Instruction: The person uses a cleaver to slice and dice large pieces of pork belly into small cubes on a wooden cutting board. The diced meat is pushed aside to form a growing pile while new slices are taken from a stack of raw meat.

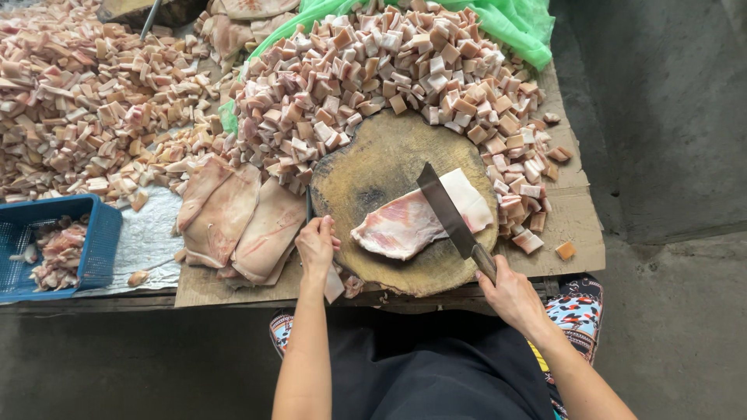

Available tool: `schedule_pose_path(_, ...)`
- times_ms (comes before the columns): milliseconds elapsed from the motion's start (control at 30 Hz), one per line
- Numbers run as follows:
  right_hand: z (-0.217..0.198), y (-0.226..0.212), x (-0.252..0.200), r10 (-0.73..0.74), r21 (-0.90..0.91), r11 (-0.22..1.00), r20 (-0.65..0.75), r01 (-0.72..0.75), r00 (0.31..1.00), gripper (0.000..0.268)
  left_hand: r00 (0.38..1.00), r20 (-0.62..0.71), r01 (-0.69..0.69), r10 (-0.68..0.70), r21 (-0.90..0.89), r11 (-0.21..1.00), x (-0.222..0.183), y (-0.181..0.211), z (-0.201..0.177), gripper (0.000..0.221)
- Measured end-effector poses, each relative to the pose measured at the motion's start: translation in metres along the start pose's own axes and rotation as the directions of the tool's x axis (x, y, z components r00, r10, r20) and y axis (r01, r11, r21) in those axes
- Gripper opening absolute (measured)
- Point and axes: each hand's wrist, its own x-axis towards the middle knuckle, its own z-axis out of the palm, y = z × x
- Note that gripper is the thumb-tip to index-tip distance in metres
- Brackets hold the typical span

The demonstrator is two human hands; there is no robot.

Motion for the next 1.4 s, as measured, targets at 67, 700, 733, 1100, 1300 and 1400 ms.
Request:
schedule_pose_path(67, 0.001, -0.002, 0.001, 0.000, -0.007, 1.000, 0.020, 0.000, 1.000, 0.042, 0.998, 0.011, -0.060, 0.060, 0.045, 0.997, 0.000, -0.002, -0.006, 0.033)
schedule_pose_path(700, 0.022, -0.081, -0.014, -0.071, 0.254, 0.966, 0.075, 0.050, 0.995, 0.036, 0.997, 0.076, -0.029, 0.028, 0.012, 0.999, -0.027, 0.001, 0.029, 0.032)
schedule_pose_path(733, 0.031, -0.081, -0.012, -0.098, 0.275, 0.959, 0.084, 0.072, 0.992, 0.036, 0.996, 0.069, -0.043, 0.047, -0.056, 0.997, -0.026, 0.000, 0.030, 0.032)
schedule_pose_path(1100, 0.008, -0.124, -0.005, -0.163, 0.109, 0.983, 0.112, 0.151, 0.980, 0.038, 0.986, 0.055, -0.159, 0.159, 0.004, 0.987, -0.022, -0.012, 0.031, 0.029)
schedule_pose_path(1300, -0.007, -0.136, -0.020, -0.263, 0.405, 0.846, -0.252, 0.348, 0.931, 0.035, 0.998, 0.030, 0.055, -0.048, -0.343, 0.938, -0.028, -0.010, 0.004, 0.028)
schedule_pose_path(1400, 0.040, -0.131, -0.001, -0.305, 0.166, 0.932, -0.125, 0.323, 0.944, 0.036, 0.989, -0.044, -0.145, 0.143, -0.065, 0.987, -0.024, -0.012, 0.004, 0.028)
